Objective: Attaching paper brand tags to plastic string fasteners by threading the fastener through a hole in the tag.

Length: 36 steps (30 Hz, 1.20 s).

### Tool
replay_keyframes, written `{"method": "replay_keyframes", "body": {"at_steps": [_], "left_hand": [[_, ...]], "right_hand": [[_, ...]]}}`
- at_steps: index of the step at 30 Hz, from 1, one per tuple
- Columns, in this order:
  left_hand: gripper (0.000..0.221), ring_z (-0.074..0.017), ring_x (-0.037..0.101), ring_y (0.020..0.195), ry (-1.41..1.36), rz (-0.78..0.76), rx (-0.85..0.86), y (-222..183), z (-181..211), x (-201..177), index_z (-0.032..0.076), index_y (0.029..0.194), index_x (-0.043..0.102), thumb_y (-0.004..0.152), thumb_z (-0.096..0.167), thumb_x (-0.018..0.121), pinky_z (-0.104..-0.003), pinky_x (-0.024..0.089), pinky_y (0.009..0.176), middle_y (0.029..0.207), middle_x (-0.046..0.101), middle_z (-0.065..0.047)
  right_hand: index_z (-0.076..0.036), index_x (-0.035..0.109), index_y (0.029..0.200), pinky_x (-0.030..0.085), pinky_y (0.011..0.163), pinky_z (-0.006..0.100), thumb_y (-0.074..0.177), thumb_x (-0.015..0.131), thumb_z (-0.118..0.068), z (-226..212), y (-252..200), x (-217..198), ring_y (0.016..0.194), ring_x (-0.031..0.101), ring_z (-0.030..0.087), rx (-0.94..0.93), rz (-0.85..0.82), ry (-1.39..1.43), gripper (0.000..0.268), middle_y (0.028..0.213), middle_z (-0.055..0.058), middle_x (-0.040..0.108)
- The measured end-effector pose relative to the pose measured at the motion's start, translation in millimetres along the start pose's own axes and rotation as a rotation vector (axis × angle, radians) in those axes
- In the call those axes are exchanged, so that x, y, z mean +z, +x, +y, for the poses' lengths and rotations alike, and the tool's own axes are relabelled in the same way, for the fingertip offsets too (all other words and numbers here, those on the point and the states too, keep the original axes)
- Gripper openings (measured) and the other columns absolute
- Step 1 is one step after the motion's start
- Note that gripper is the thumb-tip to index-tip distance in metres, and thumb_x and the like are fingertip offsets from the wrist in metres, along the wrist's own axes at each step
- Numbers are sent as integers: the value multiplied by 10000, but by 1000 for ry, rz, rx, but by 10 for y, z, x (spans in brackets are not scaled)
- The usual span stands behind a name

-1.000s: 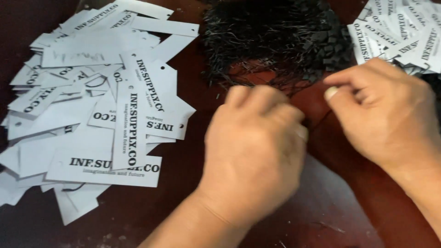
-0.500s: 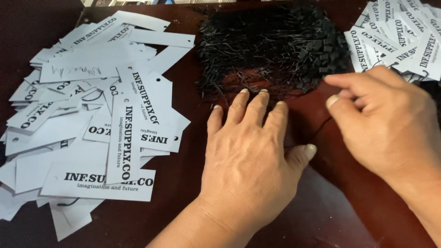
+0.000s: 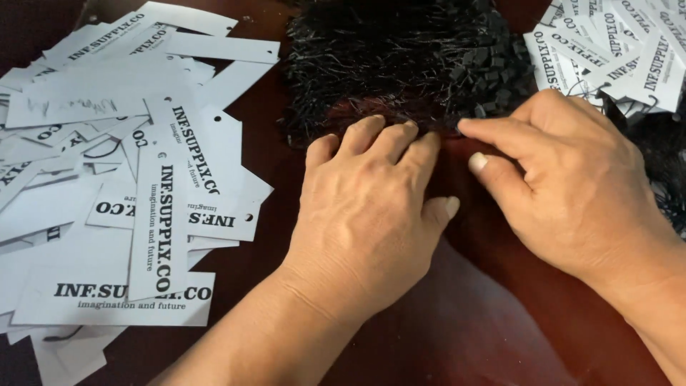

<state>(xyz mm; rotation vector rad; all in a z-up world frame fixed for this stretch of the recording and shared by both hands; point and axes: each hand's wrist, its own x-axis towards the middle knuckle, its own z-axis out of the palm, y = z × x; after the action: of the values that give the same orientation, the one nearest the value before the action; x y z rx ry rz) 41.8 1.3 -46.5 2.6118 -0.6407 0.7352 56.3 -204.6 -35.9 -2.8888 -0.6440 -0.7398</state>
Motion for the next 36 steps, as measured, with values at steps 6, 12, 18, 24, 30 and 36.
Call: {"method": "replay_keyframes", "body": {"at_steps": [6, 12, 18, 24, 30, 36], "left_hand": [[394, -330, 575, 1270, -81, -20, -41, -2, -25, -4, 112, 1038, 758, 860, 458, 693, -541, 425, 978, 1256, 718, -105], [338, -351, 576, 1262, -108, -22, -32, -7, -42, 1, 109, 1000, 741, 854, 411, 704, -549, 427, 969, 1257, 710, -126], [311, -330, 604, 1171, -116, 52, -2, -20, -43, 7, 100, 989, 728, 821, 361, 754, -526, 449, 903, 1189, 713, -120], [301, -353, 591, 1204, -105, 45, -11, -26, -44, 11, 103, 960, 741, 811, 363, 764, -529, 450, 894, 1189, 712, -121], [308, -366, 582, 1237, -105, 33, -19, -30, -43, 8, 102, 983, 737, 816, 360, 764, -543, 450, 910, 1206, 707, -118], [298, -335, 589, 1213, -94, 32, -26, -27, -39, 11, 116, 941, 737, 790, 370, 779, -525, 448, 906, 1205, 707, -99]], "right_hand": [[-111, 801, 1225, 543, 767, 397, 977, 761, -123, -83, 1, -71, 880, 639, 231, 51, 19, 45, 252, 1027, 65, 651], [-178, 815, 1265, 552, 834, 457, 999, 761, -200, 11, -23, 17, 1042, 612, 322, -7, -12, -19, 272, 1023, 60, 632], [-90, 796, 1291, 515, 901, 413, 1011, 745, -96, -77, 13, -39, 1017, 651, 287, 12, 26, 68, 284, 1049, 72, 700], [-147, 788, 1047, 500, 849, 387, 1058, 756, -144, 5, -58, 42, 1002, 642, 276, 31, 70, -14, 33, 1021, 32, 682], [-166, 770, 1021, 493, 795, 369, 1074, 767, -179, -9, -60, 22, 988, 639, 236, 123, 17, -33, 55, 984, 7, 660], [-111, 788, 1121, 487, 709, 358, 1077, 724, -140, -7, -16, -6, 835, 643, 195, 174, -5, 70, 83, 1020, 38, 701]]}}
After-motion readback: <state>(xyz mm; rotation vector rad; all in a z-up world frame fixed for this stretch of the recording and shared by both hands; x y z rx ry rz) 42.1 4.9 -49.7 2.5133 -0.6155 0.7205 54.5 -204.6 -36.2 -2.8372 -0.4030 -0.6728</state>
